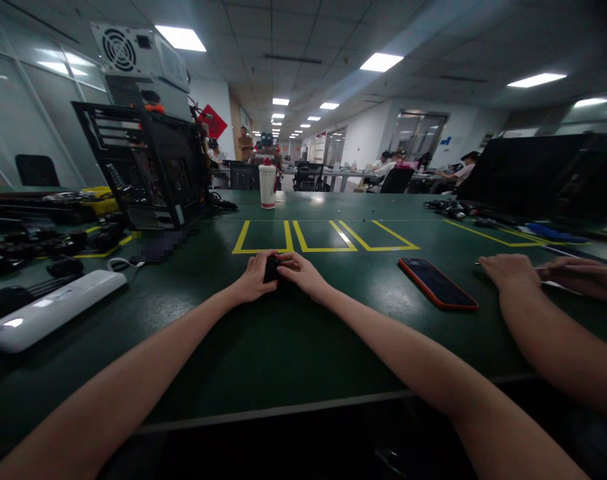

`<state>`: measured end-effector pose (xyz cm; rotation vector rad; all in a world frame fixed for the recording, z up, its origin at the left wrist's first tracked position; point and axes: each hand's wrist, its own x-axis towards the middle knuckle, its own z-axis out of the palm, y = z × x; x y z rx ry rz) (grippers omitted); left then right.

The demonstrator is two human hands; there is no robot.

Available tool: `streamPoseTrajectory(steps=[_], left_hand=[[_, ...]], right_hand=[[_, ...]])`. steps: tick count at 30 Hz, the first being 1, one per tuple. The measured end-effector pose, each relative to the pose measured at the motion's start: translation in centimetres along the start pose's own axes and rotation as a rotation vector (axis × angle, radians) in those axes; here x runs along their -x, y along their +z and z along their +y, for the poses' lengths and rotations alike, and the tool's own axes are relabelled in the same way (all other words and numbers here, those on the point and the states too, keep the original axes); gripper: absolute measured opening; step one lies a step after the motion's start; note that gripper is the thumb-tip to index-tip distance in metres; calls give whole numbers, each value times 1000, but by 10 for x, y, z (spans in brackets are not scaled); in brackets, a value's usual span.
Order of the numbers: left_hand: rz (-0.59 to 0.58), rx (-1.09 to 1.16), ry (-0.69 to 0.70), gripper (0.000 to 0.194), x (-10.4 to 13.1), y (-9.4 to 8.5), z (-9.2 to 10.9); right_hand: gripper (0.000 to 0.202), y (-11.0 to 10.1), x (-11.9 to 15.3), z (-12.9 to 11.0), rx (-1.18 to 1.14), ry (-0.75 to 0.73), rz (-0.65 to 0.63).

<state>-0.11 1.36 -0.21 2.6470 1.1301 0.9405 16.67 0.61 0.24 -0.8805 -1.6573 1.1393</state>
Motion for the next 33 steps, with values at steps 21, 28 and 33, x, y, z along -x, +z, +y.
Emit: streamPoseTrajectory(steps=[21,28,33], left_hand=[[-10,53,-14,62,-1,-3,0],[-21,36,-11,63,0,-4,1],[-11,34,-3,62,-1,-4,1]], right_hand=[[34,1,2,-5,3,9,-5],[37,1,3,-4,-48,-38,-27],[26,1,3,-4,-11,-58,-9]])
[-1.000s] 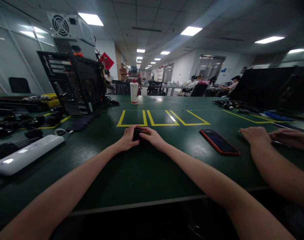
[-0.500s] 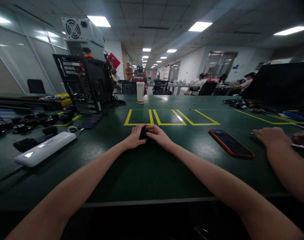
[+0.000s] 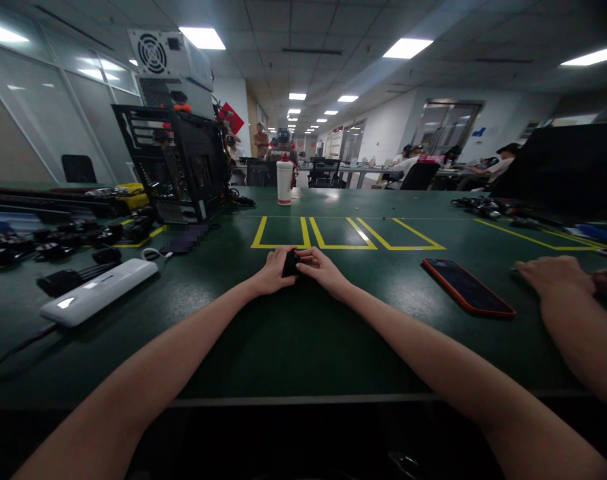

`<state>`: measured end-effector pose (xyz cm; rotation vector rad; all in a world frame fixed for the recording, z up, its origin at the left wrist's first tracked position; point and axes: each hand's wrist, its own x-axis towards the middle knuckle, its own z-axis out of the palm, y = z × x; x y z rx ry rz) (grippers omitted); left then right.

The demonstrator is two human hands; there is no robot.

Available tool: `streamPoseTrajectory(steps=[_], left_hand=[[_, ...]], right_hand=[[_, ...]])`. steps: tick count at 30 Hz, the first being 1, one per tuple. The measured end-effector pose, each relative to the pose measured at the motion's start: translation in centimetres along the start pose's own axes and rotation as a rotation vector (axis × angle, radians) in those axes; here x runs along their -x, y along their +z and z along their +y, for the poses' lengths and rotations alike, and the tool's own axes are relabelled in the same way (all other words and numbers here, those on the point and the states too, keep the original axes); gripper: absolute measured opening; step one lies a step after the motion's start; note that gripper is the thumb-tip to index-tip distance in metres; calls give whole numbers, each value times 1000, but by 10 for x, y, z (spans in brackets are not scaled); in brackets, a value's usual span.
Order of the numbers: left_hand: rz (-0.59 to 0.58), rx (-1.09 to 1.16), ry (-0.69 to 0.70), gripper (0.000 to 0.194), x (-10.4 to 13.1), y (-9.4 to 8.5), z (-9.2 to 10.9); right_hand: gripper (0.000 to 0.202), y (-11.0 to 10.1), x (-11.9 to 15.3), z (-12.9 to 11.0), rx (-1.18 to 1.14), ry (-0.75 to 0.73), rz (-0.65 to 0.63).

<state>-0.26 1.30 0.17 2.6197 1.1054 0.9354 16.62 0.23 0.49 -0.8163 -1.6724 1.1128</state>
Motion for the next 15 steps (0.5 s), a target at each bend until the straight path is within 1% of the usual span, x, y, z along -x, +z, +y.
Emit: streamPoseTrajectory(steps=[6,11,15], left_hand=[[-16,-11,-11,61,1,-2,1],[-29,7,-22,62,1,-4,3],[-23,18,-29,63,0,-2,1]], right_hand=[[35,-1,-1,-1,10,56,-19],[37,0,-1,-1,-33,1,-30],[30,1,0,1,-34,37,-14]])
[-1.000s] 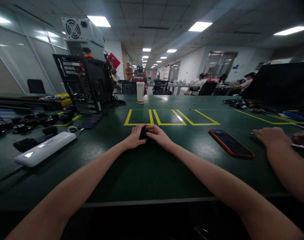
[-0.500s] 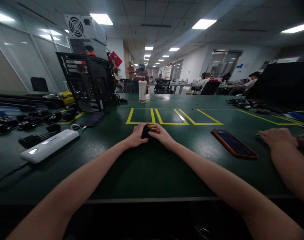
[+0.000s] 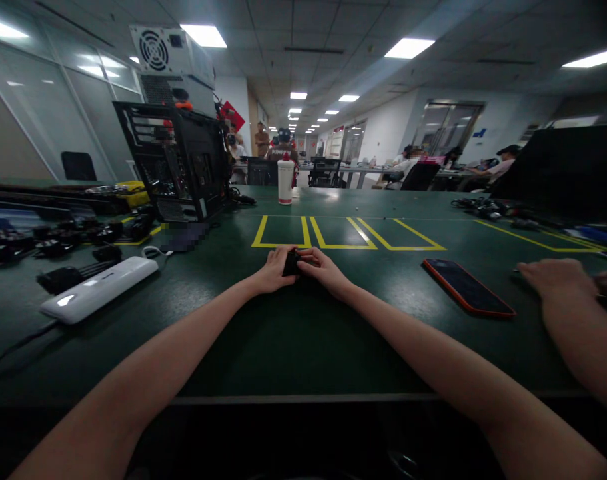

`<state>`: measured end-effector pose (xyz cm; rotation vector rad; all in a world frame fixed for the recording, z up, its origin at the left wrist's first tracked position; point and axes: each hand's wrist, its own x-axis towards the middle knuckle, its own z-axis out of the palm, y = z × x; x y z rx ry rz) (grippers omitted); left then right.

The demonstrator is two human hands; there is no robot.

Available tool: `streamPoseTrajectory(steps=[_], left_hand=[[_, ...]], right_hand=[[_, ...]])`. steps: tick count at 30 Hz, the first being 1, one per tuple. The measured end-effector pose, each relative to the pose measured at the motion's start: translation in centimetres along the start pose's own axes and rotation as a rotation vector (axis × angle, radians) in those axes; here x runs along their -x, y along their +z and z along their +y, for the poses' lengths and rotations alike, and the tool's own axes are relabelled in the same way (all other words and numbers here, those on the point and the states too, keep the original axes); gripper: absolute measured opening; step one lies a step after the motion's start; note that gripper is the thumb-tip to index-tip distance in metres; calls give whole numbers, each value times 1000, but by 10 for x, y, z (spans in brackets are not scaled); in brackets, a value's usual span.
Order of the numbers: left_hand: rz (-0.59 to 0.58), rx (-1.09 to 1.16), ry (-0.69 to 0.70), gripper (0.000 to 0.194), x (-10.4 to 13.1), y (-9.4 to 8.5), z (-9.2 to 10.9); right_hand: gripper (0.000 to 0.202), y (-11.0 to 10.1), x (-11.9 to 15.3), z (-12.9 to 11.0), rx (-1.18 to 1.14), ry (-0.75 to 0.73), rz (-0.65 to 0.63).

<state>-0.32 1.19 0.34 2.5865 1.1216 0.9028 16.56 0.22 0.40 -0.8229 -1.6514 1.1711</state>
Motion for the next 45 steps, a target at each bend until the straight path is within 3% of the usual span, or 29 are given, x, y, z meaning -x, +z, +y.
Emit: streamPoseTrajectory(steps=[7,15,21,27,34,38,45], left_hand=[[4,-18,8,62,1,1,-2],[1,-30,23,62,0,1,-2],[1,-8,9,63,0,1,-3],[7,-21,5,62,0,1,-1],[9,-24,19,63,0,2,-4],[9,-23,21,63,0,2,-4],[3,-30,12,62,1,1,-1]], right_hand=[[33,-1,-1,-1,0,47,17],[40,-2,-1,3,-12,-9,-14],[26,-2,0,1,16,-7,10],[36,-2,0,-3,-2,48,-3],[35,-1,1,-3,-30,-4,-14],[26,-1,1,0,-58,9,1],[32,-4,-2,1,-97,71,-23]])
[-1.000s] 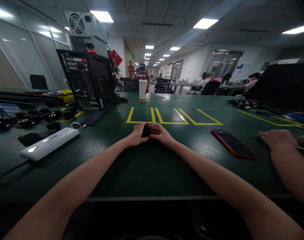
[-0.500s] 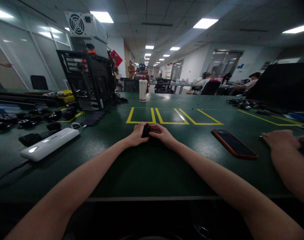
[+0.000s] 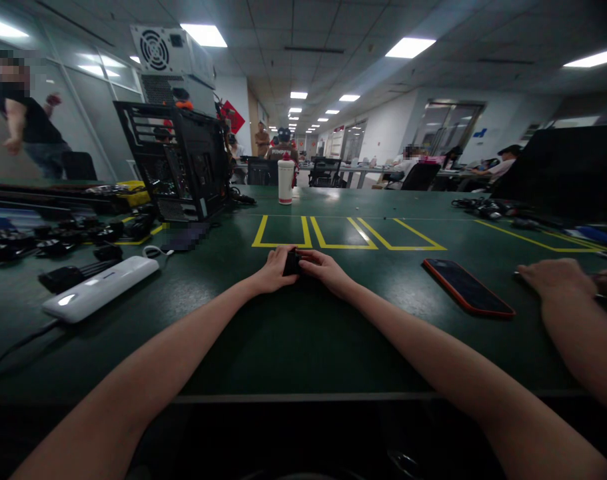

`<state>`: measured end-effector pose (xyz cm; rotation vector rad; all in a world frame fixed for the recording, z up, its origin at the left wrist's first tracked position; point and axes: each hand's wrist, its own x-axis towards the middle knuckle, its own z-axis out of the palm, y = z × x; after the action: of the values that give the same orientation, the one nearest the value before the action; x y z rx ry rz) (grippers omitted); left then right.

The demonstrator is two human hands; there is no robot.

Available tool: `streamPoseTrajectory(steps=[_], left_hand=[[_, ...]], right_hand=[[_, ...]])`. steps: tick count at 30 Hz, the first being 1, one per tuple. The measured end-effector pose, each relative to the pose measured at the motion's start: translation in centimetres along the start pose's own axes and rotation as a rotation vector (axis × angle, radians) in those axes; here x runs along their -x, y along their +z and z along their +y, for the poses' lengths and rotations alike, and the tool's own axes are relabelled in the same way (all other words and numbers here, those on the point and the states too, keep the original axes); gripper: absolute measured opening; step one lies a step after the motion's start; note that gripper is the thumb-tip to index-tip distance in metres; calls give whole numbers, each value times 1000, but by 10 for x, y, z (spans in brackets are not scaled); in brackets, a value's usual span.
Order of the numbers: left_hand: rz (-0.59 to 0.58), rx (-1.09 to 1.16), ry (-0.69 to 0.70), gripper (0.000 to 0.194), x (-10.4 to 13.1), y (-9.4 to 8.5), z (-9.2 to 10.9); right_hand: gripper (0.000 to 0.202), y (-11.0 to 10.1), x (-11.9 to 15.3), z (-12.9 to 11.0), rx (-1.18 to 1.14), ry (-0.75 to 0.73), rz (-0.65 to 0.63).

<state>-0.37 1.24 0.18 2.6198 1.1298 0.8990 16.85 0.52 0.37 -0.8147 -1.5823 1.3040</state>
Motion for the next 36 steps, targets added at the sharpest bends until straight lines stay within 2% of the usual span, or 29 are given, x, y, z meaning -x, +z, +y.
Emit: streamPoseTrajectory(steps=[6,12,17,24,30,36], left_hand=[[-14,-9,-22,62,0,-2,2],[2,-2,-15,63,0,1,-2],[6,-2,-10,63,-1,1,-2],[-6,0,-19,62,0,-2,2],[3,8,-7,63,0,-1,-1],[-2,14,-25,62,1,-2,2]], right_hand=[[36,0,1,-1,5,-60,-12],[25,2,2,-1,33,-48,30],[32,1,0,-1,31,-5,14],[38,1,0,0,49,-44,-6],[28,2,2,0,71,-64,19],[35,-1,-1,3,56,-30,7]])
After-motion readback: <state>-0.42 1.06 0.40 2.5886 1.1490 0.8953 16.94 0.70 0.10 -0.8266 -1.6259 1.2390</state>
